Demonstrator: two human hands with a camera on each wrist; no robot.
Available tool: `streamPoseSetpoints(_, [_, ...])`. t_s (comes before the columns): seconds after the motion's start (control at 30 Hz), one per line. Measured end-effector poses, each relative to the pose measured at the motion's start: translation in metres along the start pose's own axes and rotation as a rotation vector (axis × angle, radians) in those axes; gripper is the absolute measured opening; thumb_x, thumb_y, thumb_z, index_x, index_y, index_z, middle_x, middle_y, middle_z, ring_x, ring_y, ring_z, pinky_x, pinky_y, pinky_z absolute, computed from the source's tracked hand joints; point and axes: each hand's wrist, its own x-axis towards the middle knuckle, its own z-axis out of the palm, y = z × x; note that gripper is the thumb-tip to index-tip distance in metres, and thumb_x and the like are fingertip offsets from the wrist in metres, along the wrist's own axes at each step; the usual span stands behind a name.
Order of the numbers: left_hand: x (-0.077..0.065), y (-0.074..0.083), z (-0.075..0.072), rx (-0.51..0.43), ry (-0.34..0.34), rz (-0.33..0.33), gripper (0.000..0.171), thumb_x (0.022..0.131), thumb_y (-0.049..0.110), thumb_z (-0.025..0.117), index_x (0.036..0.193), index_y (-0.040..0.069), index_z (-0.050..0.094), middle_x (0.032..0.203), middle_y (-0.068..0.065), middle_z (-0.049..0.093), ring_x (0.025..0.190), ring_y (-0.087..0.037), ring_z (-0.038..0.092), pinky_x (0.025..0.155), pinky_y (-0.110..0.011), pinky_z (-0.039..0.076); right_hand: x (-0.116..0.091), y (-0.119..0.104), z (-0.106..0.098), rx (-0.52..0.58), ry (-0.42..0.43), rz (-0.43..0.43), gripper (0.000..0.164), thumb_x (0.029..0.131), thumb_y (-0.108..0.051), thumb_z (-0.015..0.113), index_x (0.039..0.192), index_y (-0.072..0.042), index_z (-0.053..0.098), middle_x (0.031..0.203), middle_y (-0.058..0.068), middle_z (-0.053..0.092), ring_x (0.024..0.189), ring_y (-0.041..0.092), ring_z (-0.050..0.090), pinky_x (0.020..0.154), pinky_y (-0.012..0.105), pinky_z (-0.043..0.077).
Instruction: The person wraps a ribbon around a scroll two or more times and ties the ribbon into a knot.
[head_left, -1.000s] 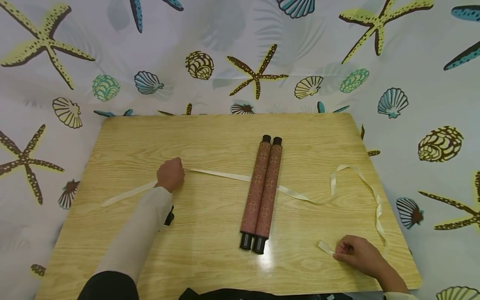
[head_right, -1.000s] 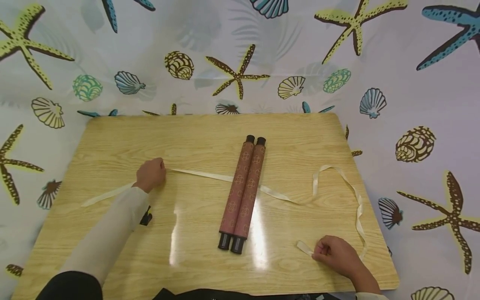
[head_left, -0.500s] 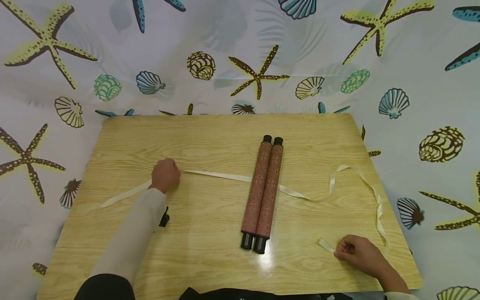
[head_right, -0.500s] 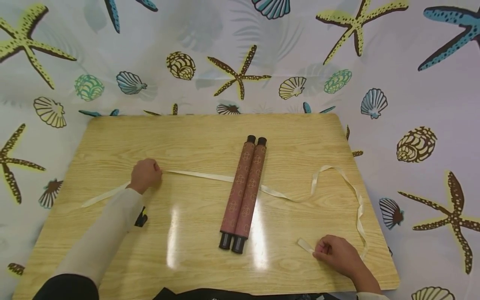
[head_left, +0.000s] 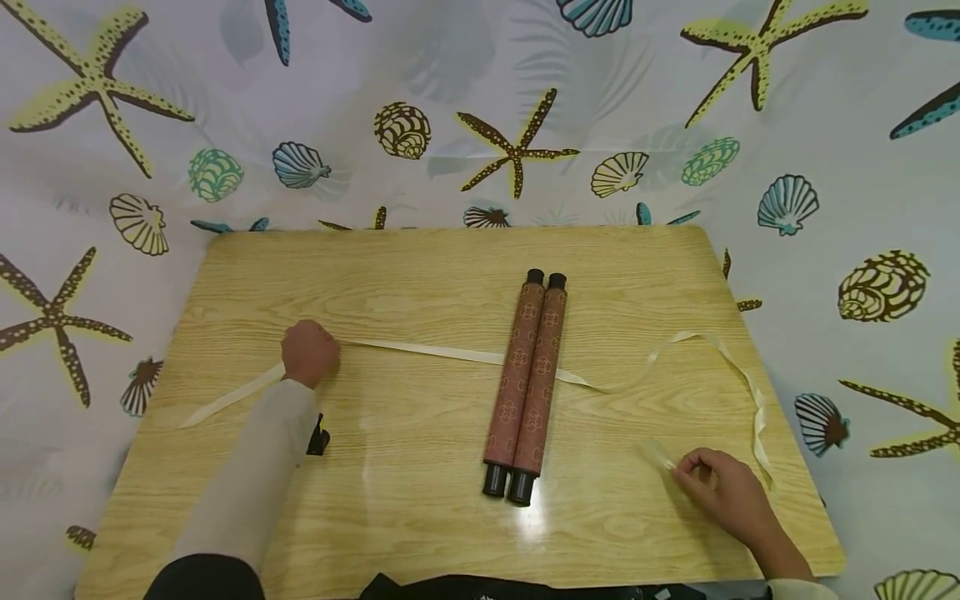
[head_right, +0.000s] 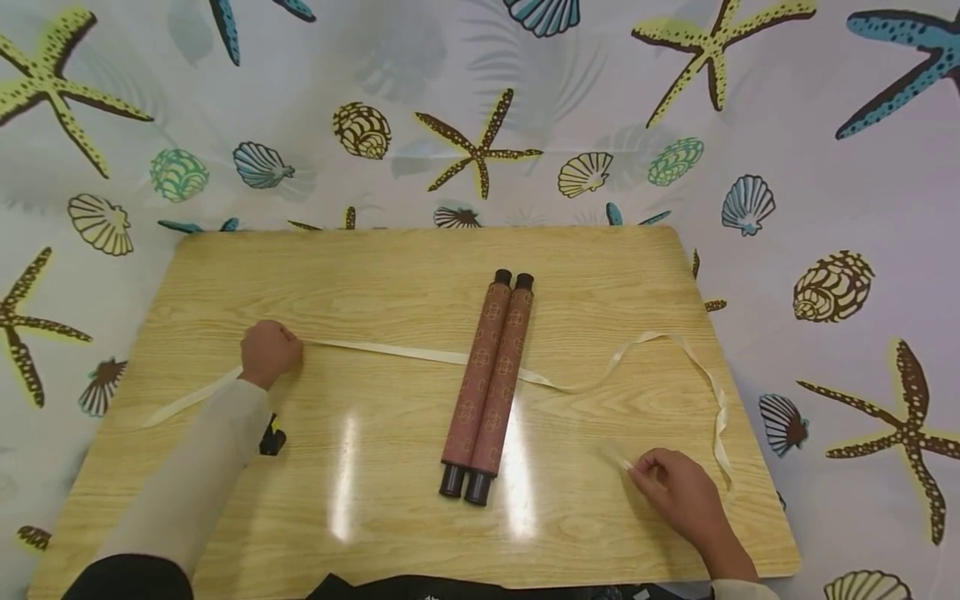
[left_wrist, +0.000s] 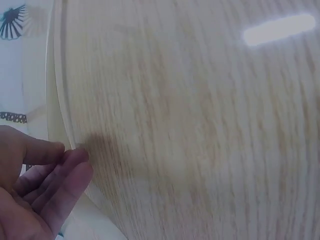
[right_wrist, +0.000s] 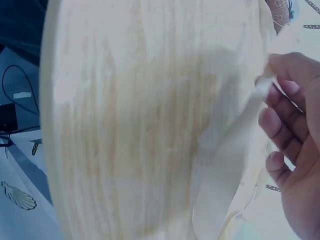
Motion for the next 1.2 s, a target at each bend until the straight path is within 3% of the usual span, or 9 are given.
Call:
streamPoseSetpoints(0.07, [0.002, -0.002, -0.002, -0.019, 0.031, -0.026, 0.039, 0.078, 0.001, 0.043, 0.046, 0.017, 0.028, 0.042, 0.007, 0.021, 0.043, -0.011, 0.018, 0.043, -0.029, 0.026, 0.002, -0.002, -0.001, 0.017, 0.048, 0.008, 0.008, 0.085, -0.025, 0.07, 0.08, -0.024, 0.063, 0.071, -0.01, 0.06, 0.061, -0.003, 0.048, 0.057, 0.022, 0.039])
streamPoseSetpoints(0.2, [0.006, -0.002, -0.005, -0.092, 0.09, -0.067, 0.047, 0.084, 0.015, 0.054, 0.04, 0.015, 0.039, 0.035, 0.007, 0.033, 0.035, -0.011, 0.028, 0.048, -0.031, 0.037, 0.007, -0.008, -0.009, 0.103, 0.103, 0.088, 0.005, 0.086, -0.025, 0.069, 0.085, -0.021, 0.067, 0.076, -0.009, 0.065, 0.064, -0.004, 0.053, 0.06, 0.02, 0.042])
streamPoseSetpoints(0.3, [0.008, 0.001, -0.009, -0.154, 0.148, -0.084, 0.048, 0.085, 0.037, 0.063, 0.048, 0.007, 0.06, 0.041, -0.003, 0.054, 0.041, -0.02, 0.049, 0.071, -0.042, 0.05, 0.016, -0.015, -0.021, 0.238, 0.127, 0.15, 0.014, 0.087, -0.023, 0.068, 0.097, -0.013, 0.068, 0.081, -0.015, 0.066, 0.07, -0.003, 0.058, 0.063, 0.015, 0.045])
streamPoseSetpoints(0.43, [0.01, 0.009, -0.017, -0.221, 0.255, -0.07, 0.042, 0.086, 0.038, 0.065, 0.075, -0.001, 0.073, 0.072, -0.019, 0.07, 0.069, -0.034, 0.062, 0.097, -0.054, 0.042, 0.031, -0.021, -0.04, 0.407, 0.164, 0.149, 0.033, 0.088, -0.015, 0.066, 0.118, -0.003, 0.062, 0.087, -0.023, 0.065, 0.08, -0.003, 0.065, 0.071, 0.009, 0.049])
streamPoseSetpoints(0.53, [0.011, 0.012, -0.022, -0.239, 0.33, -0.055, 0.027, 0.086, 0.025, 0.066, 0.083, 0.0, 0.073, 0.085, -0.022, 0.071, 0.078, -0.036, 0.064, 0.096, -0.053, 0.043, 0.04, -0.025, -0.052, 0.55, 0.203, 0.12, 0.036, 0.089, -0.008, 0.063, 0.123, 0.003, 0.058, 0.09, -0.021, 0.068, 0.083, -0.003, 0.066, 0.074, 0.008, 0.049])
streamPoseSetpoints(0.73, [0.011, 0.016, -0.034, -0.284, 0.4, -0.035, 0.018, 0.086, 0.015, 0.063, 0.088, -0.001, 0.07, 0.087, -0.022, 0.07, 0.077, -0.036, 0.064, 0.085, -0.05, 0.048, 0.06, -0.033, -0.069, 0.906, 0.296, 0.015, 0.016, 0.09, 0.001, 0.057, 0.104, 0.007, 0.06, 0.093, -0.006, 0.071, 0.084, 0.003, 0.068, 0.075, 0.011, 0.051])
streamPoseSetpoints(0.9, [0.01, 0.025, -0.044, -0.334, 0.448, -0.018, 0.016, 0.087, 0.012, 0.059, 0.092, -0.001, 0.068, 0.091, -0.021, 0.069, 0.082, -0.035, 0.064, 0.077, -0.049, 0.05, 0.077, -0.045, -0.079, 1.015, 0.308, -0.041, 0.011, 0.092, -0.001, 0.054, 0.099, 0.006, 0.057, 0.09, 0.0, 0.072, 0.084, 0.009, 0.069, 0.077, 0.016, 0.053])
streamPoseSetpoints(1.07, [0.015, 0.036, -0.057, -0.363, 0.505, 0.048, 0.018, 0.087, 0.009, 0.06, 0.098, -0.002, 0.069, 0.097, -0.021, 0.07, 0.084, -0.033, 0.068, 0.076, -0.047, 0.052, 0.097, -0.061, -0.093, 1.136, 0.299, -0.151, 0.014, 0.092, 0.003, 0.051, 0.101, 0.014, 0.054, 0.089, 0.007, 0.073, 0.081, 0.015, 0.071, 0.077, 0.023, 0.055])
streamPoseSetpoints(1.2, [0.017, 0.048, -0.064, -0.393, 0.521, 0.091, 0.019, 0.087, 0.006, 0.059, 0.102, 0.0, 0.07, 0.101, -0.019, 0.07, 0.087, -0.031, 0.067, 0.077, -0.046, 0.052, 0.113, -0.077, -0.102, 1.14, 0.272, -0.198, 0.024, 0.09, 0.006, 0.053, 0.109, 0.021, 0.054, 0.088, 0.007, 0.074, 0.08, 0.016, 0.072, 0.077, 0.024, 0.055])
